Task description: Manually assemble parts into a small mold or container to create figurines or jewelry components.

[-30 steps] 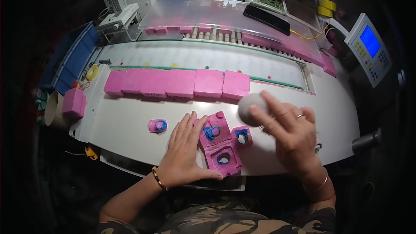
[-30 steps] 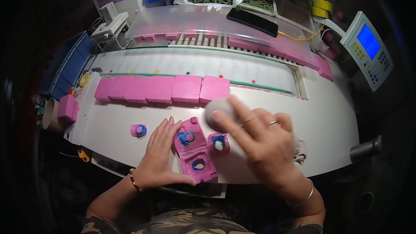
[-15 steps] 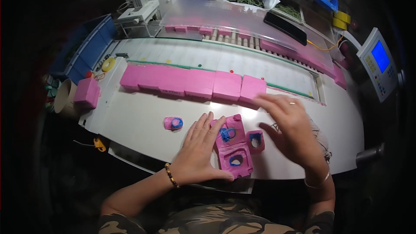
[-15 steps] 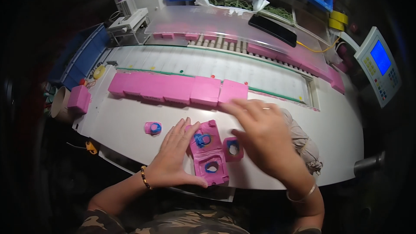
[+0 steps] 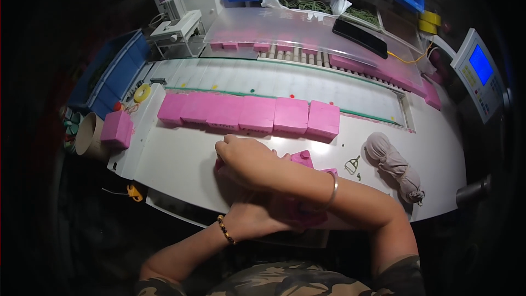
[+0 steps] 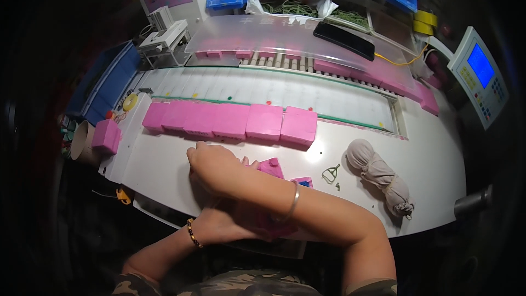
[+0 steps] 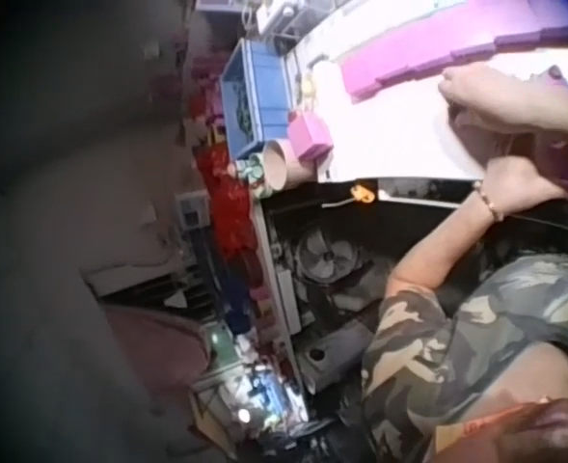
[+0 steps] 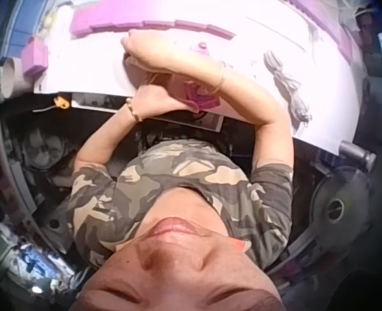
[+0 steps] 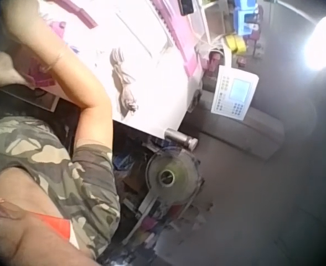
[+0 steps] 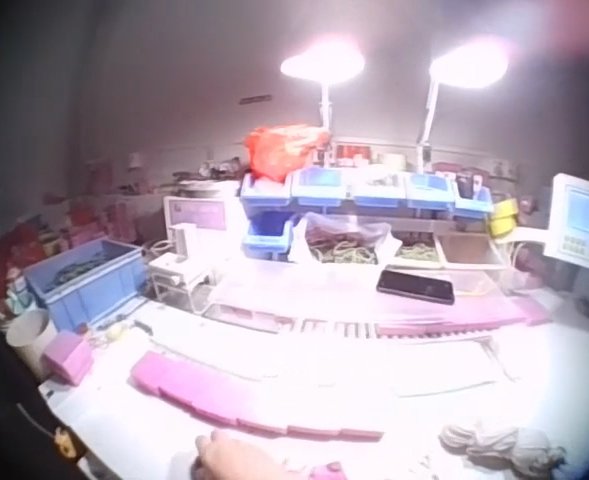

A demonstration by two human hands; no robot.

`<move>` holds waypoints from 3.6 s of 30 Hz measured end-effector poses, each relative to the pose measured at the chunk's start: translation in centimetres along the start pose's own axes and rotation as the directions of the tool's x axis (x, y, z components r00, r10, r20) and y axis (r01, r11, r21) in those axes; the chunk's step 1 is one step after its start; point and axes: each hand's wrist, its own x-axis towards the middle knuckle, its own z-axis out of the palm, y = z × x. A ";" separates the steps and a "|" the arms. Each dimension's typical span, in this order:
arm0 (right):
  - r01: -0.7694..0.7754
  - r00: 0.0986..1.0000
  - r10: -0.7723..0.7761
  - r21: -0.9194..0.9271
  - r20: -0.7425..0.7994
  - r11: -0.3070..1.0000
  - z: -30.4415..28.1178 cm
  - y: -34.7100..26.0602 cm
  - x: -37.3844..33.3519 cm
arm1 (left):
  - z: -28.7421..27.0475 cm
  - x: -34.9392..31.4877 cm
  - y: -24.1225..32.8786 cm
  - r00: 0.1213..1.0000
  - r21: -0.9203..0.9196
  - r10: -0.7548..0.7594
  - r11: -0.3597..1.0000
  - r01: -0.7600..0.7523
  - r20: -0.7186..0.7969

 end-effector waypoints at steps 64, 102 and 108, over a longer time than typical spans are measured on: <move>-0.577 0.646 0.713 0.437 -0.273 0.690 -13.2 12.6 -21.4 | -0.4 0.3 0.7 0.945 0.301 0.176 0.950 -0.089 -0.277; -0.315 0.813 0.580 0.790 -0.062 0.526 -5.0 3.1 -15.0 | 0.1 1.9 -0.3 0.803 0.049 0.235 0.967 -0.249 -0.548; -0.355 0.815 0.575 0.726 -0.068 0.589 -4.9 1.8 -14.6 | 1.2 1.9 0.0 0.777 -0.019 0.213 0.960 -0.278 -0.593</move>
